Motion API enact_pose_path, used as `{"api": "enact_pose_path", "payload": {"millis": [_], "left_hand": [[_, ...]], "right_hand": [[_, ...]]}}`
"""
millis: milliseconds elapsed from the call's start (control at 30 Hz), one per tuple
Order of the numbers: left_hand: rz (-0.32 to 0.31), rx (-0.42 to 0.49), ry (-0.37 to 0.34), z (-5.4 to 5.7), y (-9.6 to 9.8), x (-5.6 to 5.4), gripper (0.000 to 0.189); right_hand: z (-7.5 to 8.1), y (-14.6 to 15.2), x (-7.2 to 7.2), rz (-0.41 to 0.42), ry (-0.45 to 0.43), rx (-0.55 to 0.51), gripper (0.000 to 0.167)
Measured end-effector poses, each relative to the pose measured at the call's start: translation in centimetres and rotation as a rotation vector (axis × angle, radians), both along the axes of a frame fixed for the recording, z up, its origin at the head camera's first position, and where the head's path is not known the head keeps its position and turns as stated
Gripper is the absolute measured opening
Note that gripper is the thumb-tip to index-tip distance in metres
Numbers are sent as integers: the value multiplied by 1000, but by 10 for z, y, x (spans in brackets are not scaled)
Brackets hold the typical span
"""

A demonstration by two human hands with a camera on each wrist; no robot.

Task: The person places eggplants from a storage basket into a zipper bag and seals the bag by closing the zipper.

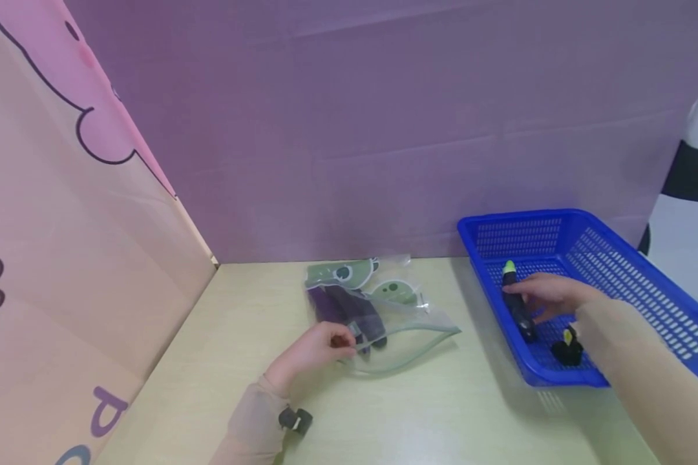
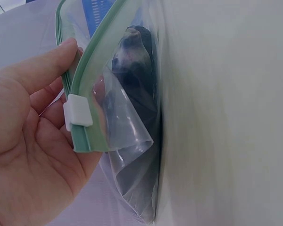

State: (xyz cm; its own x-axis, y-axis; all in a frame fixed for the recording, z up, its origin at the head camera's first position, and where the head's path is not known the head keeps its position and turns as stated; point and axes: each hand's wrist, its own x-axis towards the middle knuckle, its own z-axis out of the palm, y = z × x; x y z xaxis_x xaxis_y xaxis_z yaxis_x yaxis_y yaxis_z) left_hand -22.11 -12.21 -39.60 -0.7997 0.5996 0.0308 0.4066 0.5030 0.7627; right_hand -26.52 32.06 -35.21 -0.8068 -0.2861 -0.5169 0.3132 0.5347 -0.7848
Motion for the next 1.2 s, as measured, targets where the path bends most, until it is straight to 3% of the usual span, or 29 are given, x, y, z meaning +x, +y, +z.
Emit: {"api": "enact_pose_path", "payload": {"millis": [267,700,1200], "left_hand": [[-4,3,-3,0,0,0,4],[6,-9,-12,0,-1,-1,7],[-9,1,3,2,0,-1,4]], "right_hand": [[0,1,-1,-15,-5,-40,53],[10,2,-1,-50,-39,-125,26],[10,6,-5,-102,-16,-146,22]]}}
